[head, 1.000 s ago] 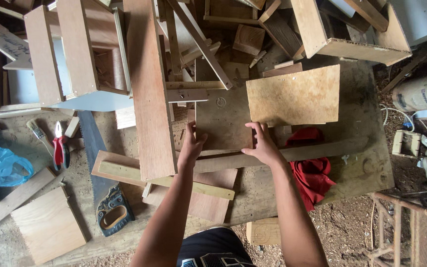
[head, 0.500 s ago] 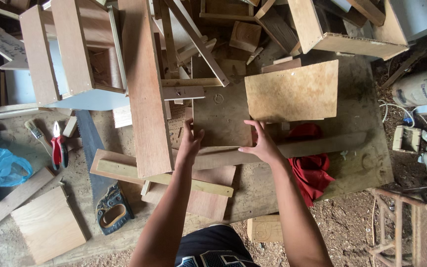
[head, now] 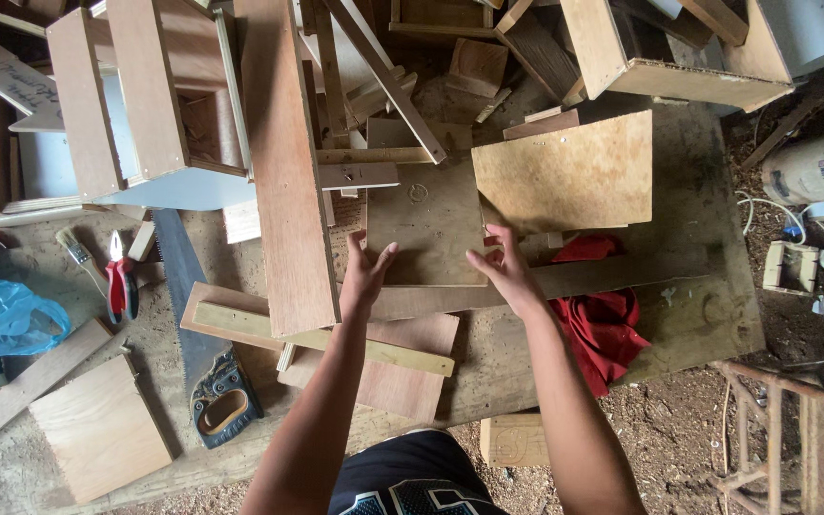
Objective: The person organizes wood pieces on a workbench, then uses a hand saw to cut a long wooden plank. The person handles various wood pieces and tools, including a hand saw, pliers, and a brush, while working in a cluttered workshop environment.
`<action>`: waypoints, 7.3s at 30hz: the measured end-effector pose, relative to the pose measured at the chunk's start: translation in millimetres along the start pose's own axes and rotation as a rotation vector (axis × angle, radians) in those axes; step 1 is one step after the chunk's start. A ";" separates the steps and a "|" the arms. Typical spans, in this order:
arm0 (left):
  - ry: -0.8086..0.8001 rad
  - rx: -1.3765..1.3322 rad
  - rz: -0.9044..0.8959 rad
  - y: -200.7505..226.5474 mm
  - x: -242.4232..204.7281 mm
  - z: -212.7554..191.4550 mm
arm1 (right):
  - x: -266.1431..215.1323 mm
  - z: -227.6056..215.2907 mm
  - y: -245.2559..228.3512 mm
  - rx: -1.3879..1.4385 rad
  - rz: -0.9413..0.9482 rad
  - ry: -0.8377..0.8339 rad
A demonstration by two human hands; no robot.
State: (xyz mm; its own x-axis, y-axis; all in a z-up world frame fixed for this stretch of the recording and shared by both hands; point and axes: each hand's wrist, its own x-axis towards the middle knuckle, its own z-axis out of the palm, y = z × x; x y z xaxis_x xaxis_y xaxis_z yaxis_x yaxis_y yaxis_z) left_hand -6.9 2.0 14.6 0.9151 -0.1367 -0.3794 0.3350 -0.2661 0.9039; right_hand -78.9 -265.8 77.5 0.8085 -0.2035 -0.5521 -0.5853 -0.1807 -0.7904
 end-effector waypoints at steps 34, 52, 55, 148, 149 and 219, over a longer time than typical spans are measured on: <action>-0.231 -0.115 0.119 17.0 -212.3 -110.7 | -144.8 103.3 63.1 0.341 0.060 0.241; -0.160 -0.132 0.169 -37.2 -252.0 -332.4 | -181.6 318.0 8.6 0.489 -0.010 0.011; -0.112 -0.211 0.108 -52.1 -251.3 -365.5 | -174.1 353.9 -2.6 0.516 -0.022 -0.059; 0.715 -1.172 -0.246 -195.2 -291.5 -609.3 | -184.4 638.3 -56.6 -0.542 0.062 -0.085; 0.720 -1.168 -0.260 -196.9 -290.0 -608.7 | -185.0 646.6 -58.8 -0.512 0.190 -0.098; 0.603 -1.159 -0.615 -268.8 -352.3 -477.6 | -93.4 643.0 -93.9 -0.399 -0.408 -0.371</action>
State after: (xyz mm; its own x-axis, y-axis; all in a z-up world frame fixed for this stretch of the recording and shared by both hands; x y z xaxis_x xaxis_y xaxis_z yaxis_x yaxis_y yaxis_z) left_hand -312.1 577.3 -0.2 0.4171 0.2069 -0.8850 0.4257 0.8159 0.3914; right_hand -60.2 388.9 32.8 0.8951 0.2874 -0.3408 -0.1488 -0.5281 -0.8361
